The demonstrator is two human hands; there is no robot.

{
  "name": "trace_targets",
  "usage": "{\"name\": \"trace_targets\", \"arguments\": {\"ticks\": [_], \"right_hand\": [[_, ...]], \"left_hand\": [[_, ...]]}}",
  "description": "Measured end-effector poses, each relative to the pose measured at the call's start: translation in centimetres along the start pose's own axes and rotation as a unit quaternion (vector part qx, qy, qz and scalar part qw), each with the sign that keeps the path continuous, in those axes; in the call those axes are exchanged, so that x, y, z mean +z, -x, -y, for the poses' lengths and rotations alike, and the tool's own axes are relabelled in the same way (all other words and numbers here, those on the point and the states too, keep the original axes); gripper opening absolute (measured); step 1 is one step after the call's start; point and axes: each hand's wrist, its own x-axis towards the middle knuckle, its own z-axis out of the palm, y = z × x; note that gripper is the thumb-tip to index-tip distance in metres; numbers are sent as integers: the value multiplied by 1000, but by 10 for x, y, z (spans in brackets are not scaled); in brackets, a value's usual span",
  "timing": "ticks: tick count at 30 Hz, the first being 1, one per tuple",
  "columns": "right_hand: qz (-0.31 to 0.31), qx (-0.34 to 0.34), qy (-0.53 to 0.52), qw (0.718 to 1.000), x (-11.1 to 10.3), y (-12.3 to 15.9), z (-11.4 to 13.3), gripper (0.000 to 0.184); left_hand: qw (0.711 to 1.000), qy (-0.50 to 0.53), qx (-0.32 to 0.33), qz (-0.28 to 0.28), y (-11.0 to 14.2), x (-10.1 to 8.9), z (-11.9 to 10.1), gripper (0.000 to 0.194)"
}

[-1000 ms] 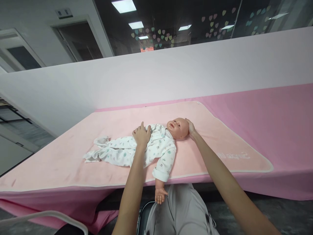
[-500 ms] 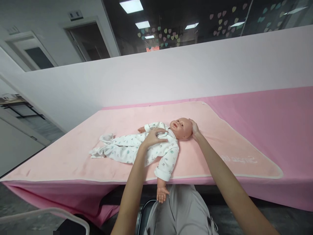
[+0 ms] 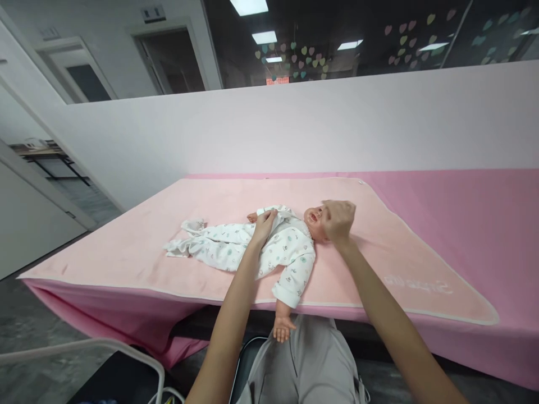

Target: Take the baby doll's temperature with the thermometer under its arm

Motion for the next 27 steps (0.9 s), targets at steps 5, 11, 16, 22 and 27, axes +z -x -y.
{"name": "trace_targets", "arguments": {"ticks": [5, 11, 16, 22, 27], "right_hand": [[184, -149, 64, 969, 22, 22, 63, 30], [226, -138, 39, 963, 40, 29, 60, 28], [209, -108, -25, 972, 42, 27, 53, 25], [101, -49, -98, 989, 17, 14, 57, 20], [-142, 144, -249, 947, -5, -4, 52, 18]], "left_hand": [[998, 29, 35, 35, -1, 1, 2, 40], [997, 35, 40, 54, -7, 4, 11, 42], [995, 70, 28, 60, -5, 4, 12, 40], [995, 79, 12, 67, 2, 2, 2, 40], [984, -26, 65, 163, 13, 3, -10, 23]]}}
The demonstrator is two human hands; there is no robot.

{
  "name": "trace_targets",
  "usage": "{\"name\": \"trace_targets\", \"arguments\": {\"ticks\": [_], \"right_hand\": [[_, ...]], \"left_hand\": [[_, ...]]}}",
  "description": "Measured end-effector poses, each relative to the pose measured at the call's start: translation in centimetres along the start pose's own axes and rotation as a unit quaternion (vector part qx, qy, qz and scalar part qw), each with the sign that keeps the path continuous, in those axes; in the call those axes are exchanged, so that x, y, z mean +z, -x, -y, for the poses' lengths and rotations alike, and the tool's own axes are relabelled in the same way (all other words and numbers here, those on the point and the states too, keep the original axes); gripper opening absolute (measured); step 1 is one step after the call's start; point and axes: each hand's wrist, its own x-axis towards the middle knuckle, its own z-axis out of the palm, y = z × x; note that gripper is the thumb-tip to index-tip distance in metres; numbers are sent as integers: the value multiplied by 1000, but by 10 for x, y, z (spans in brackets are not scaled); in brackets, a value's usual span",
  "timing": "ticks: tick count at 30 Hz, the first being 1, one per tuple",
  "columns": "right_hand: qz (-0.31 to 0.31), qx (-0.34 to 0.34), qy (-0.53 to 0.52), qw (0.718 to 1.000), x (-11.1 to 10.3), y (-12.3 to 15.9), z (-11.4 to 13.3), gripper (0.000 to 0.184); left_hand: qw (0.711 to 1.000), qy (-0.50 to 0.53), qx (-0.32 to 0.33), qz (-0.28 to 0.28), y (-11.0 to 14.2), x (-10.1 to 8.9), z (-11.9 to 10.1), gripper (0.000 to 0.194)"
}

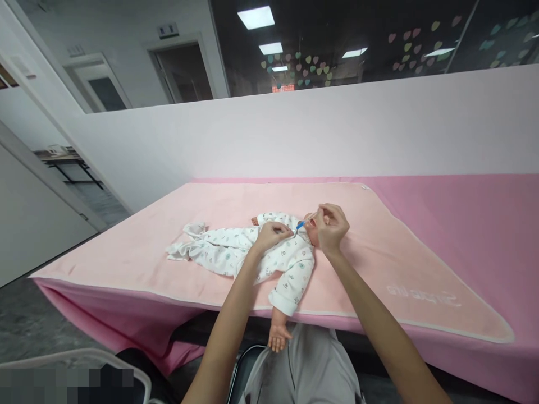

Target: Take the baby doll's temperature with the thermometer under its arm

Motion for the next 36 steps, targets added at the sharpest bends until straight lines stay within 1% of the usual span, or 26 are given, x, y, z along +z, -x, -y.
{"name": "trace_targets", "arguments": {"ticks": [1, 2, 4, 6, 8, 10, 12, 16, 19, 23, 26, 31, 36], "right_hand": [[-25, 31, -27, 999, -1, -2, 1, 19], [-37, 60, -50, 996, -1, -3, 1, 20], [-36, 109, -84, 990, 0, -1, 2, 24], [-17, 136, -104, 985, 3, 3, 3, 24], [-4, 140, -115, 983, 7, 9, 3, 22], [6, 132, -123, 984, 10, 13, 2, 20], [16, 120, -127, 984, 13, 18, -2, 21], [28, 82, -110, 990, 15, 23, -13, 22], [34, 44, -72, 996, 15, 25, -16, 21], [27, 0, -51, 998, 15, 27, -15, 19], [18, -24, -48, 998, 16, 26, -15, 17], [6, -25, -39, 999, 15, 26, -18, 16], [10, -35, -49, 998, 16, 28, -20, 17]], "left_hand": [[1000, -3, 2, 14, 1, 0, -3, 23], [1000, 8, 2, 20, 2, 0, -5, 30], [998, 60, -2, 11, 3, -2, -6, 48], [992, 121, -8, -24, 3, -5, -4, 53], [982, 174, -17, -75, 2, -7, 0, 49], [967, 228, -29, -113, 0, -8, 6, 42], [949, 285, -35, -132, -2, -9, 10, 34], [913, 385, -15, -136, -4, -9, 11, 30], [899, 419, -8, -129, -5, -9, 11, 29], [891, 437, -5, -123, -4, -9, 10, 24], [891, 437, -4, -119, -3, -9, 6, 21], [905, 413, -13, -106, 0, -8, 1, 22], [914, 390, -7, -109, -1, -8, 7, 20]]}}
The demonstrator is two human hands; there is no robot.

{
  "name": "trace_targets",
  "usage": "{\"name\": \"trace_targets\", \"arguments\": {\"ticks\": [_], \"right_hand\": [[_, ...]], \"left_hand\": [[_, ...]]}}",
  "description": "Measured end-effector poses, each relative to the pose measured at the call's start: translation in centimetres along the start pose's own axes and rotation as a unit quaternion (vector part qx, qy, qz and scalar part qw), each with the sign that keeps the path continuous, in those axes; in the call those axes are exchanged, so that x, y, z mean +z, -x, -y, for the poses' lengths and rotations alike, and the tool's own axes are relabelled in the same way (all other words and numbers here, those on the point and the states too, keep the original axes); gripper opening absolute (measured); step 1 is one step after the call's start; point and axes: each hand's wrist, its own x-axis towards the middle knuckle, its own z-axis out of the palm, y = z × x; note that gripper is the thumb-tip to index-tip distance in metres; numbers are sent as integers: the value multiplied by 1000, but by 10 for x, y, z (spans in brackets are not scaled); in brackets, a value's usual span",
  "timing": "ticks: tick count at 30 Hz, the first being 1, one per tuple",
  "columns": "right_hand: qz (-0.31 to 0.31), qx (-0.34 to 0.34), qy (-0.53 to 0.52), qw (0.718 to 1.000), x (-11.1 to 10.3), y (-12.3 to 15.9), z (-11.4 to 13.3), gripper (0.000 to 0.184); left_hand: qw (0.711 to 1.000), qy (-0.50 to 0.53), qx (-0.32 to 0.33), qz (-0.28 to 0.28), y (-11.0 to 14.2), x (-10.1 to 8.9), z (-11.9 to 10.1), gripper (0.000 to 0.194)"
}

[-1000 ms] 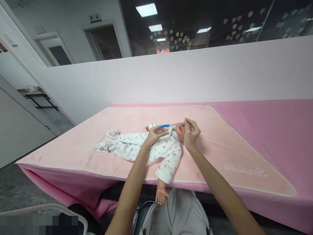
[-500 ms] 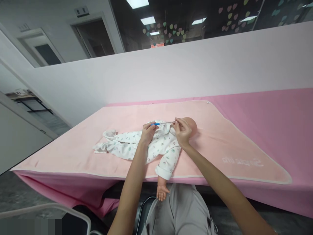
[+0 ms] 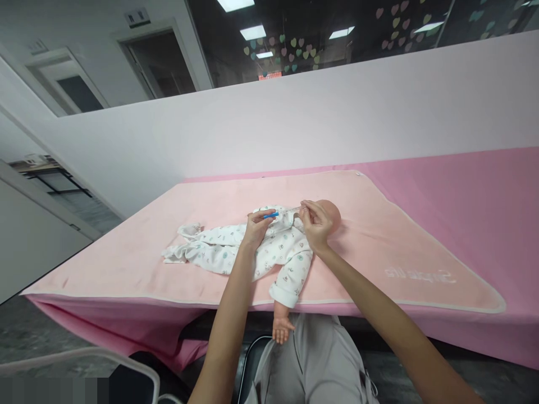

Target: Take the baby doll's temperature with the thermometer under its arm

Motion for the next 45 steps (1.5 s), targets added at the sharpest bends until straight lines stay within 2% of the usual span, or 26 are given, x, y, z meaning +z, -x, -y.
{"name": "trace_targets", "arguments": {"ticks": [2, 4, 7, 9, 11, 13, 15, 17, 20, 24, 26, 28, 30, 32, 33, 35, 37, 40, 45], "right_hand": [[-3, -8, -3, 1000, 1, -1, 2, 16], [-3, -15, 0, 1000, 1, -6, 8, 15], [12, -22, 6, 1000, -10, -17, 25, 14], [14, -26, 13, 999, -27, -23, 39, 12], [-4, -30, 36, 999, -52, -21, 50, 12], [-35, -32, 78, 996, -81, -10, 57, 16], [-64, -36, 145, 987, -109, 10, 59, 17], [-54, -37, 229, 971, -133, 33, 57, 17], [-7, -53, 334, 941, -159, 62, 49, 14], [76, -35, 422, 903, -173, 74, 36, 19], [128, -21, 443, 887, -169, 67, 34, 24], [151, -7, 432, 889, -153, 53, 39, 25], [150, 7, 376, 914, -125, 36, 47, 24], [194, 8, 282, 939, -87, 21, 53, 24], [223, -1, 257, 940, -67, 14, 54, 23], [284, -18, 268, 920, -31, 6, 51, 25], [340, -26, 309, 888, -5, 4, 42, 28], [363, -21, 344, 866, 8, 9, 30, 41], [327, 11, 323, 888, 0, 17, 25, 47]], "left_hand": [[1000, -19, 1, 1, -1, -2, 1, 24], [999, -50, 8, 7, 0, -1, 1, 35], [989, -138, 3, 51, 3, 5, 0, 56], [970, -225, -11, 89, 6, 11, 0, 57], [942, -316, -11, 111, 9, 16, 0, 50], [915, -387, 2, 116, 10, 20, 0, 39], [900, -420, 9, 117, 10, 21, -1, 30], [898, -423, 9, 119, 10, 21, -1, 27], [912, -391, 5, 120, 9, 20, -1, 24], [942, -321, -4, 96, 9, 20, 0, 22], [951, -298, -7, 82, 9, 19, 0, 22], [955, -289, -9, 73, 9, 19, 0, 21], [954, -290, -10, 69, 8, 18, 1, 22], [953, -295, -10, 68, 8, 16, 2, 23], [953, -294, -7, 68, 7, 16, 3, 24], [957, -281, -3, 72, 6, 14, 4, 25], [964, -258, -5, 70, 5, 14, 6, 27], [968, -243, -11, 54, 4, 14, 7, 32], [965, -256, -8, 59, 4, 14, 7, 33]]}}
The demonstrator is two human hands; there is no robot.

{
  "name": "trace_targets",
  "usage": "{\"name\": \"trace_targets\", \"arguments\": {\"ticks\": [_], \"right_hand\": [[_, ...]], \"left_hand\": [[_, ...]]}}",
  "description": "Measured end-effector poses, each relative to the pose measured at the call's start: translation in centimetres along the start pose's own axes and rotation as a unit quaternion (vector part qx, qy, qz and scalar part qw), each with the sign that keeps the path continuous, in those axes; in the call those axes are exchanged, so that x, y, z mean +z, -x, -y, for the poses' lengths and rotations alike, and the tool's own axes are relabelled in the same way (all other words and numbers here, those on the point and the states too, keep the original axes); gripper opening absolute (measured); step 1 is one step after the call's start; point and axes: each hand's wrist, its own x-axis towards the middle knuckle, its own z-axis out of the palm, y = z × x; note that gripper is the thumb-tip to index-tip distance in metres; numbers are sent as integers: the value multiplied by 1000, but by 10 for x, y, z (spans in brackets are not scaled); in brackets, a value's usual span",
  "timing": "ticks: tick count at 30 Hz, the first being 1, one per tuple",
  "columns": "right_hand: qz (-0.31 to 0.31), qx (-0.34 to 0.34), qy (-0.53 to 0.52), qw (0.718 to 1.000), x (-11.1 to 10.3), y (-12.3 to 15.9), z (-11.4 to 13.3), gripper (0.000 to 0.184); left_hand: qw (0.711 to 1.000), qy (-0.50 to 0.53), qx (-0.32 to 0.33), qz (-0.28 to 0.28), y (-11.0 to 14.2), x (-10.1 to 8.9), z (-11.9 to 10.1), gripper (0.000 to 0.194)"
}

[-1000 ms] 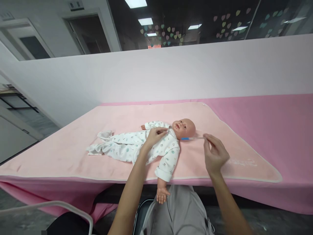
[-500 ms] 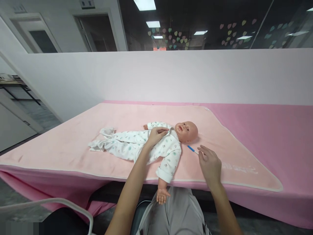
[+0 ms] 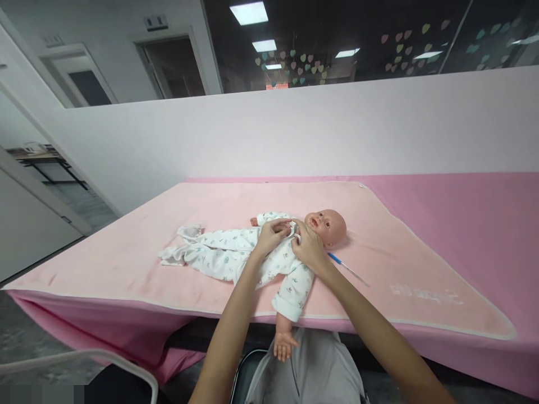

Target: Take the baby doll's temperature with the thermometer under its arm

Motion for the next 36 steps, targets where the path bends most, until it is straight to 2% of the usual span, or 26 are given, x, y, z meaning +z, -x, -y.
{"name": "trace_targets", "arguments": {"ticks": [3, 6, 8, 12, 22, 27, 36], "right_hand": [[-40, -12, -40, 998, 2, 2, -2, 46], [-112, -41, -88, 989, 8, 4, -5, 37], [-138, -56, -115, 982, 13, 5, -7, 31], [-122, -56, -137, 981, 19, 5, -8, 27], [-121, -33, -147, 981, 23, 6, -9, 25], [-135, -40, -141, 980, 28, 7, -12, 26], [-137, -59, -109, 983, 30, 7, -12, 26]], "left_hand": [[1000, -1, -2, 0, 1, -1, 0, 33], [1000, -5, 2, 10, 2, -2, -2, 32], [1000, 5, 9, 27, 2, -2, -3, 30], [998, 28, 11, 57, 2, -3, -3, 29], [998, 15, -3, 60, 3, -6, -8, 29], [997, -1, -13, 73, 4, -5, -10, 38], [999, -36, 3, 41, 4, -5, -2, 30]]}}
